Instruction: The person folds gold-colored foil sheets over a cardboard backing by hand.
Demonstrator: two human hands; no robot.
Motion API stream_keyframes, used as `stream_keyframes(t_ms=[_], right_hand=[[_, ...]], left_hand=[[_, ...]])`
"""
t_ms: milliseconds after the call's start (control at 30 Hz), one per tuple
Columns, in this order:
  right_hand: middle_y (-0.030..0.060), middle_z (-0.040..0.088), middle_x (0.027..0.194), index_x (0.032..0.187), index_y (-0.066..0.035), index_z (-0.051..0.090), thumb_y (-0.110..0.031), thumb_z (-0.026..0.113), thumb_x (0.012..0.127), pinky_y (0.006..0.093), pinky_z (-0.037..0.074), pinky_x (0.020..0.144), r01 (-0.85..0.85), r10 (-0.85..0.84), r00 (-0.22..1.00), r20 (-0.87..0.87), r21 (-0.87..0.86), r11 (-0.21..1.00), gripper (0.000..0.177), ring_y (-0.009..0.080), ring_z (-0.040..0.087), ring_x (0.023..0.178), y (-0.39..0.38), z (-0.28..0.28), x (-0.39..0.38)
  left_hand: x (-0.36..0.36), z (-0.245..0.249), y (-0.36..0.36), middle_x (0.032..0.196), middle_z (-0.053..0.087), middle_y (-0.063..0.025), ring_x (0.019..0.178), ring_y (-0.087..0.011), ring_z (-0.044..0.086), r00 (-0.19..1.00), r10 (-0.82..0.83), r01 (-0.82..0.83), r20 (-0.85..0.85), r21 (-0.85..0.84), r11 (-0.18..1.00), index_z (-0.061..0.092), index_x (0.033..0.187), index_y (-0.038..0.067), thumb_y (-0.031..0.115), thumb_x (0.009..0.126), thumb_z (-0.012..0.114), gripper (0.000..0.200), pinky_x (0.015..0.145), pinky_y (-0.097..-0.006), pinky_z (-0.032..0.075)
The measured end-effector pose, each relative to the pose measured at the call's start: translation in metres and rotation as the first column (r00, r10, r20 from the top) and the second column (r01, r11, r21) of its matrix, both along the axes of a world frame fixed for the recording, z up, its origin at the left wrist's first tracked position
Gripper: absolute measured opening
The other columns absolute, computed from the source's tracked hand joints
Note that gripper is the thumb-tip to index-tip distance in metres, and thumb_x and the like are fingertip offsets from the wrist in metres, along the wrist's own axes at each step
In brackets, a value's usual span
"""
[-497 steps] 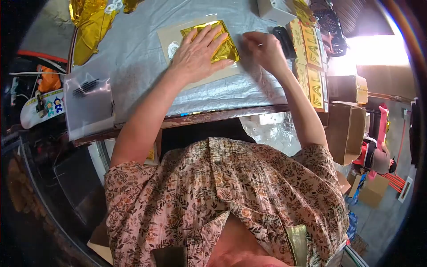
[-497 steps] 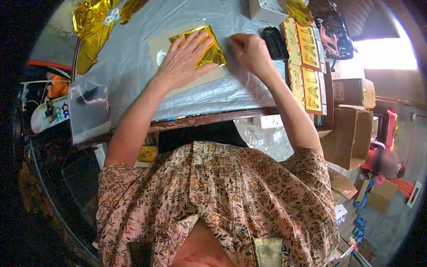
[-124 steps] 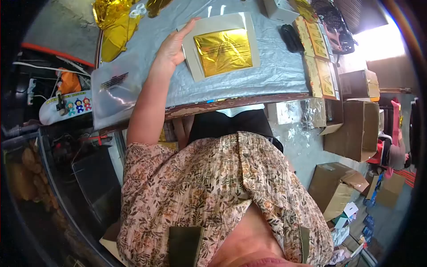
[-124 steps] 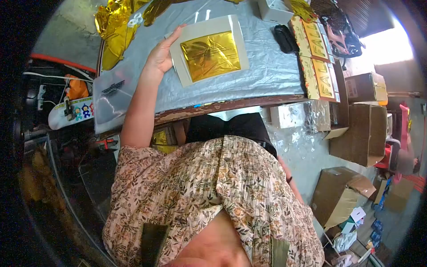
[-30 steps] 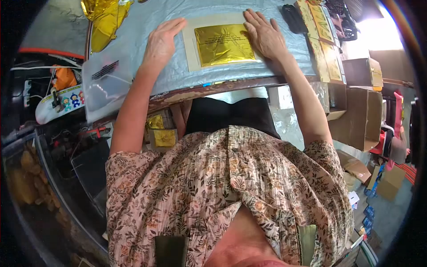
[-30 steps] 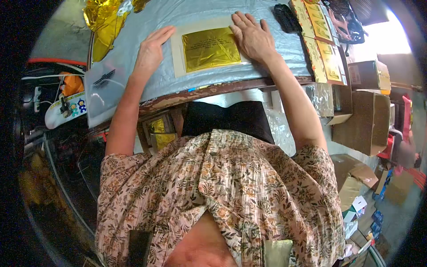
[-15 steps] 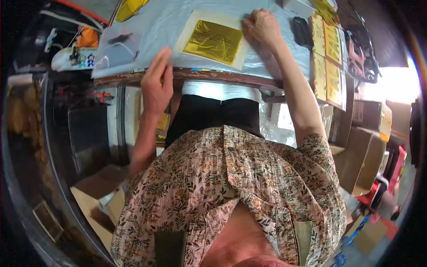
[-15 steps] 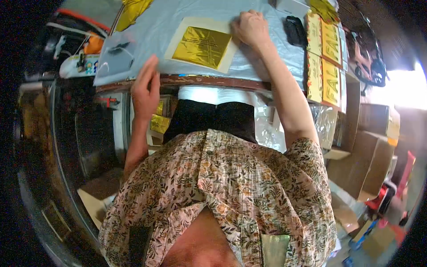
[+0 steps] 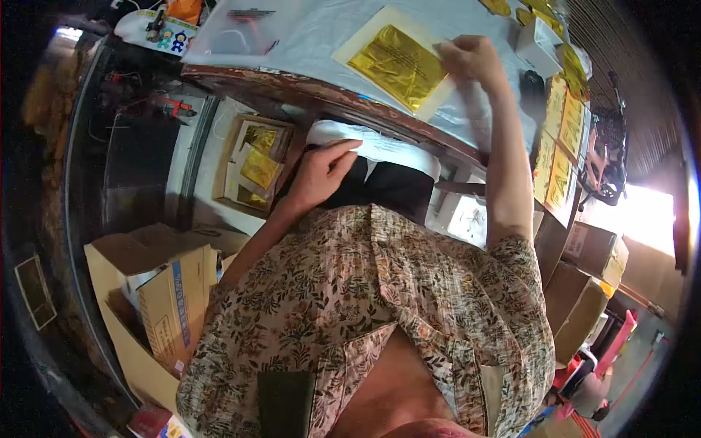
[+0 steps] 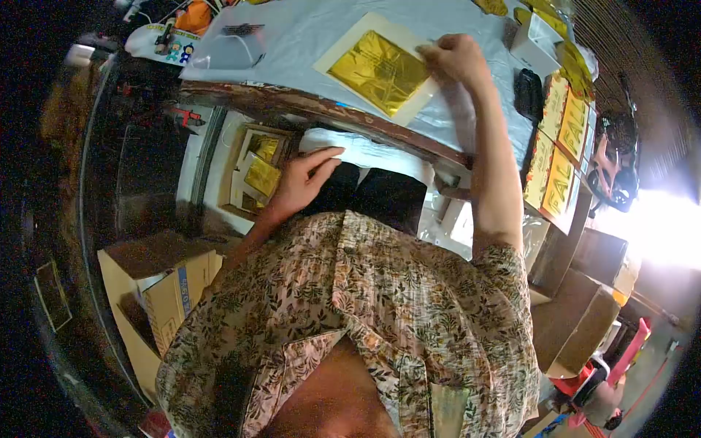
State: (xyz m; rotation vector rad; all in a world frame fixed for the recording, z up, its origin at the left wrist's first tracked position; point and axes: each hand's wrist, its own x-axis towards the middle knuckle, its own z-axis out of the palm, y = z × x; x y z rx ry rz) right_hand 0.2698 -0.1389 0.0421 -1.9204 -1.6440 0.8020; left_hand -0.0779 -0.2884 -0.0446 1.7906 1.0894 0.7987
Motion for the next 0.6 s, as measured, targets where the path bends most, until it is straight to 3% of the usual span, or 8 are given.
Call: stream_keyframes(t_ms=[133, 200, 300, 333, 400, 500, 567, 600], right_hand=[[-0.0043, 0.068, 0.086, 0.104, -0.003, 0.077, -0.030, 0.074, 0.090, 0.0242, 0.043, 0.067, 0.024, 0.046, 0.908, -0.417, 0.162, 0.986, 0.030, 0.0075, 0.057, 0.077, -0.017, 0.023, 0.009], [-0.0029, 0.069, 0.090, 0.110, -0.004, 0.076, -0.027, 0.071, 0.093, 0.0233, 0.042, 0.069, 0.025, 0.076, 0.893, -0.444, 0.218, 0.976, 0.029, 0.0082, 0.057, 0.078, -0.025, 0.039, 0.017], [-0.0008, 0.069, 0.088, 0.104, -0.002, 0.076, -0.024, 0.074, 0.092, 0.0216, 0.041, 0.066, 0.292, -0.163, 0.915, -0.369, 0.329, 0.898, 0.026, 0.0064, 0.057, 0.074, -0.067, 0.087, -0.060], [0.0000, 0.071, 0.088, 0.103, -0.002, 0.076, -0.022, 0.075, 0.092, 0.0211, 0.042, 0.066, 0.254, -0.054, 0.876, -0.479, 0.364, 0.896, 0.023, 0.0065, 0.058, 0.073, -0.071, 0.082, -0.076], [0.0020, 0.073, 0.088, 0.099, -0.004, 0.077, -0.018, 0.078, 0.091, 0.0205, 0.044, 0.064, 0.213, 0.082, 0.848, -0.524, 0.478, 0.852, 0.017, 0.0062, 0.061, 0.071, -0.089, 0.074, -0.121], [0.0024, 0.074, 0.092, 0.107, -0.003, 0.077, -0.027, 0.075, 0.093, 0.0215, 0.047, 0.069, 0.102, 0.015, 0.922, -0.386, 0.282, 0.954, 0.028, 0.0073, 0.063, 0.079, -0.108, 0.048, -0.183], [0.0056, 0.074, 0.095, 0.119, 0.001, 0.072, -0.028, 0.070, 0.096, 0.0225, 0.048, 0.074, -0.039, 0.151, 0.901, -0.407, 0.268, 0.962, 0.037, 0.0107, 0.064, 0.082, -0.110, 0.016, -0.216], [0.0091, 0.074, 0.099, 0.123, 0.003, 0.068, -0.025, 0.068, 0.098, 0.0235, 0.050, 0.080, -0.087, 0.149, 0.942, -0.302, 0.210, 0.974, 0.037, 0.0122, 0.066, 0.088, -0.115, 0.015, -0.235]], left_hand=[[0.001, 0.006, 0.008, 0.120, 0.072, -0.0127, 0.106, -0.0184, 0.069, 0.985, -0.160, 0.164, 0.066, -0.067, 0.984, 0.066, 0.126, 0.000, 0.015, 0.101, 0.062, 0.029, 0.086, -0.0297, 0.053], [0.001, -0.007, 0.015, 0.120, 0.072, -0.0097, 0.109, -0.0186, 0.069, 0.976, -0.174, 0.172, 0.132, 0.025, 0.985, 0.065, 0.129, -0.001, 0.015, 0.101, 0.064, 0.032, 0.090, -0.0311, 0.053], [-0.004, 0.004, 0.013, 0.133, 0.065, -0.0147, 0.119, -0.0221, 0.065, 0.833, -0.143, 0.279, 0.535, -0.182, 0.943, 0.047, 0.145, -0.003, 0.023, 0.095, 0.073, 0.062, 0.094, -0.0352, 0.053], [-0.005, 0.000, 0.011, 0.139, 0.061, -0.0145, 0.125, -0.0234, 0.061, 0.727, -0.102, 0.306, 0.679, -0.188, 0.933, 0.040, 0.151, -0.003, 0.025, 0.094, 0.075, 0.072, 0.097, -0.0355, 0.052], [-0.022, 0.001, 0.006, 0.141, 0.058, -0.0151, 0.128, -0.0223, 0.057, 0.683, -0.091, 0.311, 0.725, -0.176, 0.934, 0.036, 0.153, -0.002, 0.023, 0.095, 0.074, 0.073, 0.098, -0.0333, 0.051], [-0.057, -0.007, 0.000, 0.130, 0.064, -0.0121, 0.117, -0.0188, 0.062, 0.653, -0.083, 0.407, 0.753, -0.256, 0.876, 0.050, 0.142, -0.001, 0.021, 0.097, 0.071, 0.055, 0.095, -0.0321, 0.053], [-0.080, -0.021, -0.012, 0.120, 0.067, -0.0135, 0.106, -0.0209, 0.067, 0.727, 0.178, 0.196, 0.663, -0.449, 0.872, 0.060, 0.126, -0.004, 0.029, 0.102, 0.062, 0.041, 0.095, -0.0364, 0.054], [-0.095, -0.029, -0.021, 0.120, 0.066, -0.0146, 0.110, -0.0220, 0.064, 0.583, 0.382, 0.262, 0.717, -0.610, 0.748, 0.058, 0.128, -0.004, 0.028, 0.102, 0.062, 0.041, 0.099, -0.0371, 0.052]])
